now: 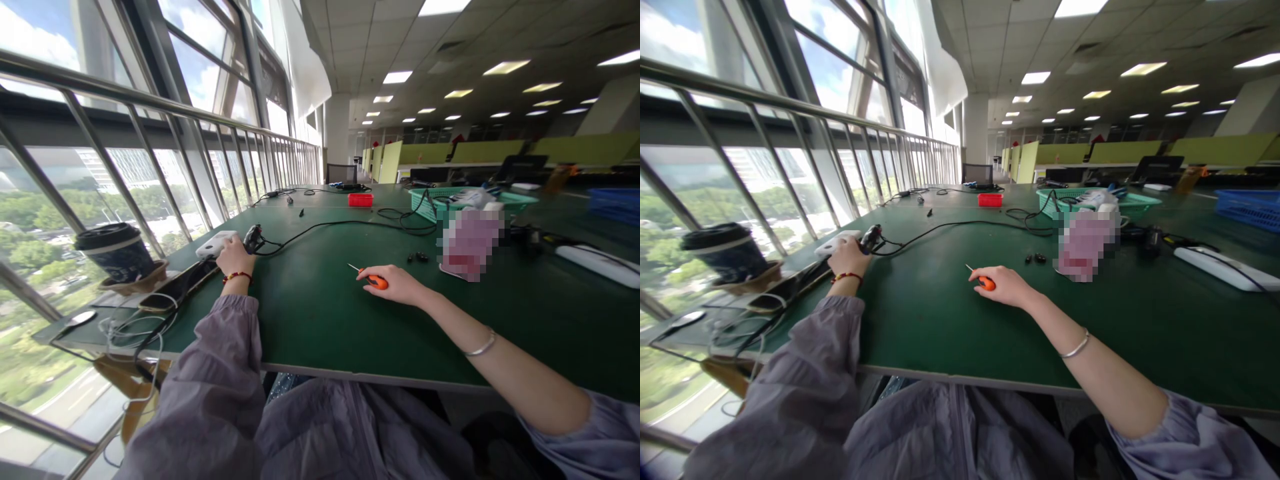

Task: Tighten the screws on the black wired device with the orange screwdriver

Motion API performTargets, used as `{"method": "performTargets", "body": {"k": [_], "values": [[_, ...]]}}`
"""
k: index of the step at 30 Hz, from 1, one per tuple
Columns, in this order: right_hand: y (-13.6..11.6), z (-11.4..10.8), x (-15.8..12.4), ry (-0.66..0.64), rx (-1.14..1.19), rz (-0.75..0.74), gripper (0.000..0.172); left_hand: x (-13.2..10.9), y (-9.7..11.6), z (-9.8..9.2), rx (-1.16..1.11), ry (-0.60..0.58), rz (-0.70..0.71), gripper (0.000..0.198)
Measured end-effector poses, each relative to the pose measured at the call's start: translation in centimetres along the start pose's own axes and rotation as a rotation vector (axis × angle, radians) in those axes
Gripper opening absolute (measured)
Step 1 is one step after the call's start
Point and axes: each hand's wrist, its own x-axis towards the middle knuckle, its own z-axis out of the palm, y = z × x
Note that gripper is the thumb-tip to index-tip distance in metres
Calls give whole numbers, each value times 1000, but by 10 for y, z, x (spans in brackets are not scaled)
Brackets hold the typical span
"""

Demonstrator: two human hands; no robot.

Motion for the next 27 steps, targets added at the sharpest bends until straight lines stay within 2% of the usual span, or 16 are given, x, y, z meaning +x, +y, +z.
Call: {"method": "performTargets", "body": {"k": [5, 8, 14, 18, 22, 27], "values": [[-1, -1, 0, -35, -13, 31, 28, -6, 2, 18, 152, 86, 129, 32], [-1, -1, 0, -51, -15, 37, 28, -8, 3, 26, 167, 118, 151, 36], [-2, -1, 0, -43, -45, 48, 28, -8, -2, 26, 163, 140, 139, 32], [-3, 1, 0, 56, -88, 108, 26, -8, -2, 23, 122, 232, 212, 32], [4, 3, 3, 267, -66, 163, 26, -12, 12, 21, 51, 278, 436, 29], [17, 3, 7, 465, 2, 210, 31, -36, 61, 20, -20, 179, 954, 26]]}}
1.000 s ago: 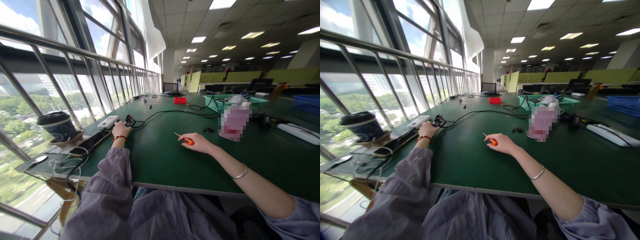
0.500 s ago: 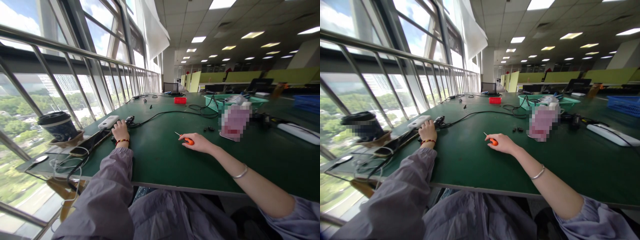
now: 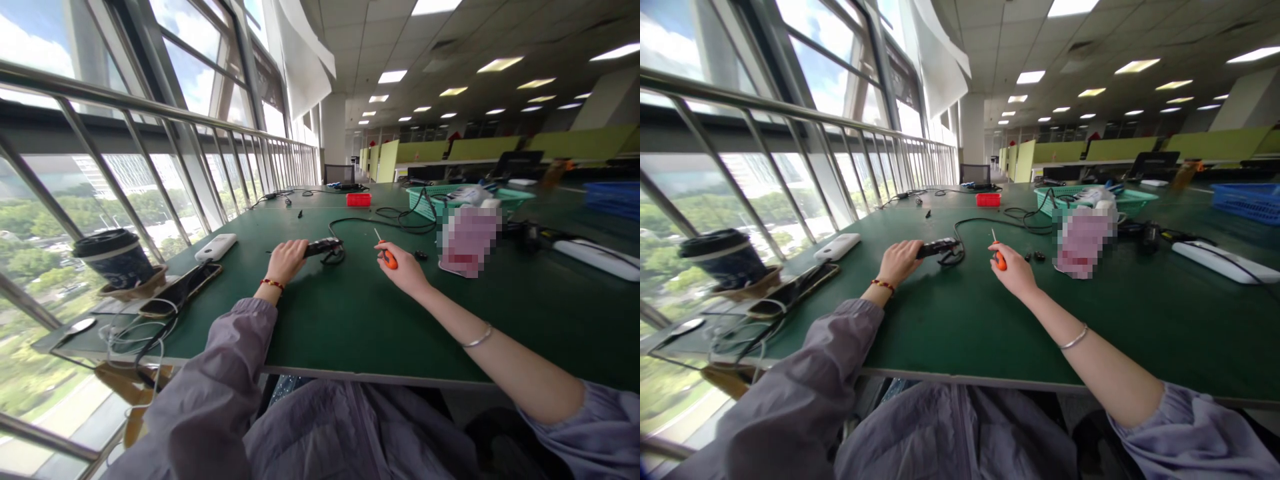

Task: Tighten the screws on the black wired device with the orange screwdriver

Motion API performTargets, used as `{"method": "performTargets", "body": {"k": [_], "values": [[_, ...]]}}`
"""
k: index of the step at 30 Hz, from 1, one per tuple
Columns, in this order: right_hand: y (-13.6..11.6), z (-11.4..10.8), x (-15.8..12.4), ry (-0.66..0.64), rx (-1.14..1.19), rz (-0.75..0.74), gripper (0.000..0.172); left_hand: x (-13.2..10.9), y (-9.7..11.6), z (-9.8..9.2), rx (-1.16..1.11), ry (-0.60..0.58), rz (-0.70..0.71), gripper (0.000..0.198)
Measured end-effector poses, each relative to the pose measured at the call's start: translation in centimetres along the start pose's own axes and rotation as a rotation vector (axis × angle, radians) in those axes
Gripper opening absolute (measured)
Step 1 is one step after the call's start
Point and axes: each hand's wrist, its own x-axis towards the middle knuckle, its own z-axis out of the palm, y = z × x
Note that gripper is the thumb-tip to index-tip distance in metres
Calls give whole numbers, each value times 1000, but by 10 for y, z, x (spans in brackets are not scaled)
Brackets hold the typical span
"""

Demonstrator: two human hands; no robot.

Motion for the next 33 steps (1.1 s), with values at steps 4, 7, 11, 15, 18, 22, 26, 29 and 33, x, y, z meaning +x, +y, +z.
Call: {"method": "performTargets", "body": {"k": [4, 7, 11, 15, 18, 22, 26, 29, 33], "values": [[8, 0, 3, 66, 22, 45, 34, 20, 44, 2, -178, 20, 197, 28], [13, 1, 5, 47, 34, 67, 34, 29, 59, 6, -243, 73, 185, 32], [16, 3, 4, -96, 17, 81, 37, 28, 52, 16, -170, 89, -38, 37], [13, 3, 3, -258, -48, 74, 38, 15, 18, 26, -105, 4, -298, 34], [11, 1, 1, -322, -96, 60, 39, 1, -16, 28, -78, -59, -525, 42], [11, 0, 0, -332, -132, 40, 39, -12, -53, 29, -127, -161, -726, 50], [11, 0, 0, -331, -139, 31, 39, -13, -70, 36, -181, -264, -649, 56], [11, -1, 0, -333, -134, 26, 39, -10, -77, 45, -183, -360, -541, 57], [11, -1, 0, -328, -131, 18, 38, -8, -80, 51, -165, -415, -431, 50]]}}
